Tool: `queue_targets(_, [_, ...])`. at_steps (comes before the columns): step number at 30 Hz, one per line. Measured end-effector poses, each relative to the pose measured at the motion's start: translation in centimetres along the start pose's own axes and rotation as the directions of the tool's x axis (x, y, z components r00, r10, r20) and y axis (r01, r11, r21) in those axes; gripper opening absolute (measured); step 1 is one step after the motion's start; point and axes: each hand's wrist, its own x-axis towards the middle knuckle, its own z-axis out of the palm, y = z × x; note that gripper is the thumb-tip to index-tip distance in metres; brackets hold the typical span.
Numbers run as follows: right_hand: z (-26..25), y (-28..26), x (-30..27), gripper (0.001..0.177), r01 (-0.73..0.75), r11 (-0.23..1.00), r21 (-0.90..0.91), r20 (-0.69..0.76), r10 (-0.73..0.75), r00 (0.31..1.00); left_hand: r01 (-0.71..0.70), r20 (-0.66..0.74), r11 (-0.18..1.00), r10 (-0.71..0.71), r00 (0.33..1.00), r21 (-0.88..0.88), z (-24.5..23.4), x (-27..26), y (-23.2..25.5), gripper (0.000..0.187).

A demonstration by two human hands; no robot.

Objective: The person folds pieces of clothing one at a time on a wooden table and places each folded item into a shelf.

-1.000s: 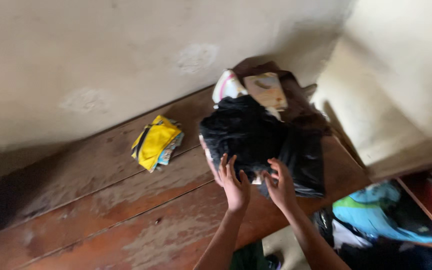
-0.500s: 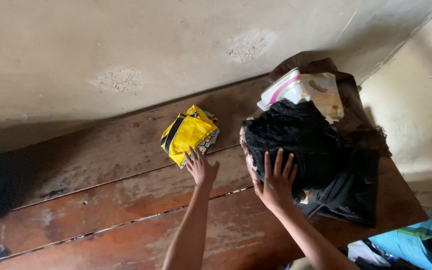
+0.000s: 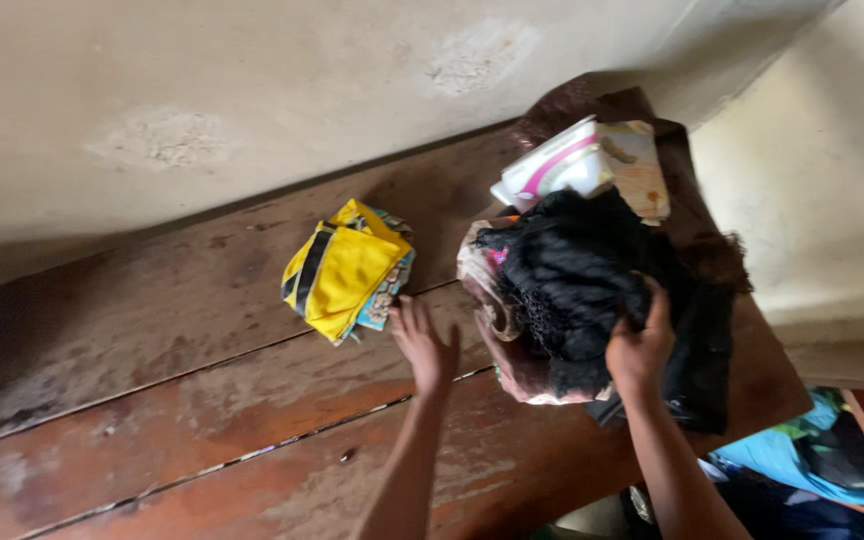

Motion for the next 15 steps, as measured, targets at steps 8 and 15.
queue_targets(8, [-6.3, 10.3, 2.9, 0.047, -0.248, 0.892, 0.379, -0.302, 0.373, 0.878, 0.653, 0.463, 0.633, -0.471, 0.751, -0.415, 4.6, -3.2, 9.6, 0.085])
queue_targets(15, [-7.8, 15.2, 3.9, 0.049, -0.096, 0.982, -0.165, -0.090, 0.082, 0.993, 0.074, -0.275, 0.925, -0.186, 0.943, -0.372, 0.2, -5.1, 16.9, 0.070])
